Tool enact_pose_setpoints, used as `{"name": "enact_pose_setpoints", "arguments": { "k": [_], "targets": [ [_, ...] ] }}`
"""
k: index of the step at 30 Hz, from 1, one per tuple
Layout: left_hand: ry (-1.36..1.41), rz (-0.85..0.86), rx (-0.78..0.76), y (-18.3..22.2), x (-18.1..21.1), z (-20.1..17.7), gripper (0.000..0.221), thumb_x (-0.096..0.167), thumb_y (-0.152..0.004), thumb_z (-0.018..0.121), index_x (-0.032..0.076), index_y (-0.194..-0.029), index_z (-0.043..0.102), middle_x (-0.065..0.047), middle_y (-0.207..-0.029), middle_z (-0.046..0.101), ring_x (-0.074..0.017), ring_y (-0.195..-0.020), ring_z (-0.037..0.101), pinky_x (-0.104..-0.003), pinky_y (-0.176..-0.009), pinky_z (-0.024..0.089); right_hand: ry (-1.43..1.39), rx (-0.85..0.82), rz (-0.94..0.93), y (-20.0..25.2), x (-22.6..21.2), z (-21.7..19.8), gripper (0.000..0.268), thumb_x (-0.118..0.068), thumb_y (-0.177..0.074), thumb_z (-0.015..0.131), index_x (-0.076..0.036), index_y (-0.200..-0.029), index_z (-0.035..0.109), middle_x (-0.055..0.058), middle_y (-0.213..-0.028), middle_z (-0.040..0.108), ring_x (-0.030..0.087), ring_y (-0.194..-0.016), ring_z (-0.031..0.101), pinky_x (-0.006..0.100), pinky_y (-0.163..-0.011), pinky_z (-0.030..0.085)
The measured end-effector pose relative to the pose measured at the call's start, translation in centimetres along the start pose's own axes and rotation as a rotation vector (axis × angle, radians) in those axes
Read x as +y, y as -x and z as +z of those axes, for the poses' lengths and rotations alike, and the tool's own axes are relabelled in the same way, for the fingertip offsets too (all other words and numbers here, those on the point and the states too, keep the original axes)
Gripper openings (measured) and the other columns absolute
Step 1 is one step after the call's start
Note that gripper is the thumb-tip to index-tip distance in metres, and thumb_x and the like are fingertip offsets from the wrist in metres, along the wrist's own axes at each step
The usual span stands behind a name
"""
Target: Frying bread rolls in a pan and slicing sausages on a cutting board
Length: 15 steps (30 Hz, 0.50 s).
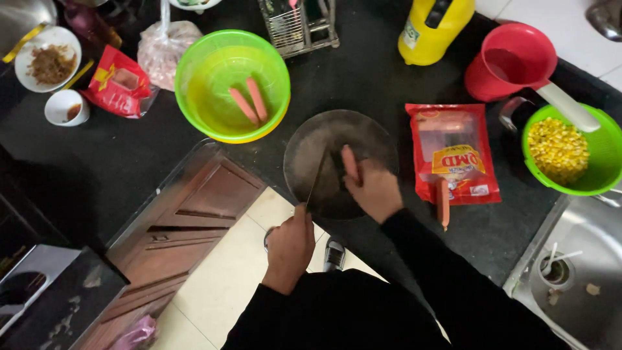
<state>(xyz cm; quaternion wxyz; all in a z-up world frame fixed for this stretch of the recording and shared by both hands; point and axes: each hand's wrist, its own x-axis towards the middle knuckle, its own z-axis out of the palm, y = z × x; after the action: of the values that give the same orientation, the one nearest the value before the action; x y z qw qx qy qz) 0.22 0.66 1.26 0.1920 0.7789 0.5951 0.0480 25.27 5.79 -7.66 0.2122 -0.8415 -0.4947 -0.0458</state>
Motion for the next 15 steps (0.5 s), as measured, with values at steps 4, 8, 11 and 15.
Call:
{"name": "enact_pose_setpoints", "arguments": {
  "k": [4, 8, 11, 15],
  "targets": [
    [-0.028, -0.032, -0.020, 0.4, 0.0, -0.6, 0.027, 0.035, -0.114, 0.050, 0.020, -0.134, 0.061, -0.011, -0.088, 0.083, -0.0461, -0.078, 0.085, -0.062, -0.065, 0.067, -0.190, -0.412, -0.198, -0.2, -2.1, -1.9, 0.047, -0.050, -0.098, 0.082, -0.010, -0.120, 0.071, 0.015, -0.101, 0.074, 0.043, -0.096, 0.083, 0.059, -0.083, 0.068],
    [-0.062, -0.008, 0.020, 0.1, -0.6, 0.8, 0.022, 0.032, -0.111, 0.052, 0.021, -0.128, 0.059, -0.010, -0.084, 0.081, -0.0447, -0.075, 0.084, -0.059, -0.064, 0.068, -0.329, -0.437, -0.289, 0.2, -3.7, -6.0, 0.052, -0.030, -0.108, 0.075, -0.005, -0.149, 0.058, 0.026, -0.124, 0.066, 0.057, -0.114, 0.073, 0.071, -0.091, 0.064],
    [-0.099, 0.058, 0.003, -0.7, -0.6, 1.8, 0.020, 0.027, -0.108, 0.055, 0.019, -0.126, 0.059, -0.010, -0.086, 0.081, -0.0421, -0.077, 0.085, -0.056, -0.065, 0.069, -0.291, -0.373, -0.292, 1.3, -2.3, -4.1, 0.034, -0.029, -0.109, 0.071, -0.018, -0.141, 0.068, 0.016, -0.123, 0.068, 0.050, -0.111, 0.077, 0.062, -0.088, 0.068],
    [-0.086, 0.070, -0.072, -1.1, 2.0, -0.3, 0.022, 0.027, -0.107, 0.055, 0.019, -0.127, 0.056, -0.009, -0.092, 0.081, -0.0435, -0.080, 0.085, -0.059, -0.070, 0.069, -0.363, -0.375, -0.336, 1.0, -3.0, -5.6, 0.034, -0.018, -0.106, 0.068, -0.009, -0.139, 0.068, 0.024, -0.116, 0.066, 0.059, -0.102, 0.075, 0.069, -0.081, 0.066]
  ]
}}
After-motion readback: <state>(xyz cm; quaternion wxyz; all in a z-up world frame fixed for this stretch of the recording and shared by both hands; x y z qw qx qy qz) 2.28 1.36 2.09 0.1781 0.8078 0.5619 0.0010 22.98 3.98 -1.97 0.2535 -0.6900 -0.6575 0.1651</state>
